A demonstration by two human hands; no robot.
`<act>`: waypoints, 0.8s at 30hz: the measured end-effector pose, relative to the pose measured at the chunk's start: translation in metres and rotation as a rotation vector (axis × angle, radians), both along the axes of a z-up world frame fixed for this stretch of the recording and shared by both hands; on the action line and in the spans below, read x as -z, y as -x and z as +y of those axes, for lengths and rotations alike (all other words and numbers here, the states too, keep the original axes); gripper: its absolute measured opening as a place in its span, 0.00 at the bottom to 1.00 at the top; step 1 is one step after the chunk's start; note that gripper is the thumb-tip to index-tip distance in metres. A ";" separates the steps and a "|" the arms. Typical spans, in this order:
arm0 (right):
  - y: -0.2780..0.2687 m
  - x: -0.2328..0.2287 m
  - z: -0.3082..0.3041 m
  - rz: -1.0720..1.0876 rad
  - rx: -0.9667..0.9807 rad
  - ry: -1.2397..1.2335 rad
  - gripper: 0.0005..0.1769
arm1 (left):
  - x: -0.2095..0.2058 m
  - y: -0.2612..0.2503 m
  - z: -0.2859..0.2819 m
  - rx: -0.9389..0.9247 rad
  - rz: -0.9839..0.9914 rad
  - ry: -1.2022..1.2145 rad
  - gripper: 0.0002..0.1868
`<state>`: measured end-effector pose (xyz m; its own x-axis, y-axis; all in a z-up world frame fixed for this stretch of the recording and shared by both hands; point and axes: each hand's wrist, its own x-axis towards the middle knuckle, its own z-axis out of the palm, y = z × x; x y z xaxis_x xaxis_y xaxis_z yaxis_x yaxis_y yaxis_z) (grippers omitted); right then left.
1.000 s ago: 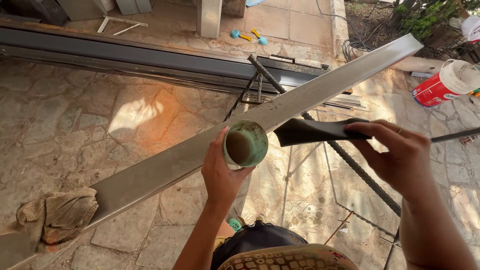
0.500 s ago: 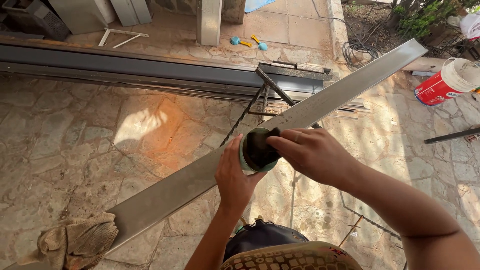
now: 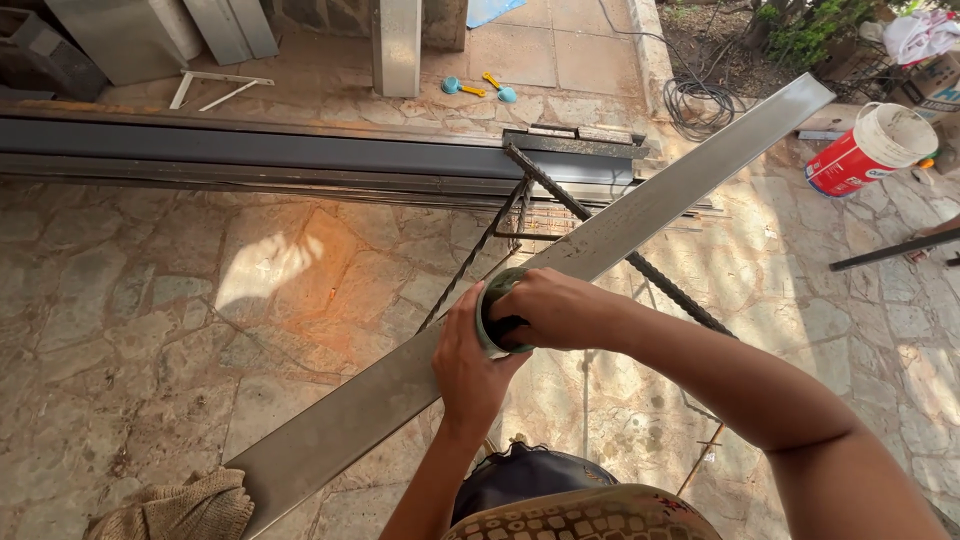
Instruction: Sanding a long metal beam using a sanding block and wiping it with a cloth and liquid for surface preparation.
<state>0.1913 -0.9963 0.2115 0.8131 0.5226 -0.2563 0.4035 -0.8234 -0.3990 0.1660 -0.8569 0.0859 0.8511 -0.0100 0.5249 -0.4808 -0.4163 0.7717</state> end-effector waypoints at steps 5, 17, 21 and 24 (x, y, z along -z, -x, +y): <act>-0.018 0.059 -0.004 -0.046 -0.041 0.129 0.04 | 0.002 0.000 0.001 0.058 0.078 -0.003 0.52; -0.013 -0.045 0.022 0.061 -0.011 -0.053 0.14 | 0.006 -0.007 0.014 0.003 0.161 0.001 0.55; -0.002 -0.067 0.025 -0.184 0.050 -0.237 0.14 | 0.007 -0.009 0.019 -0.033 0.130 0.008 0.52; 0.002 -0.076 0.024 -0.344 0.069 -0.371 0.13 | 0.005 -0.010 0.025 -0.056 0.114 0.009 0.52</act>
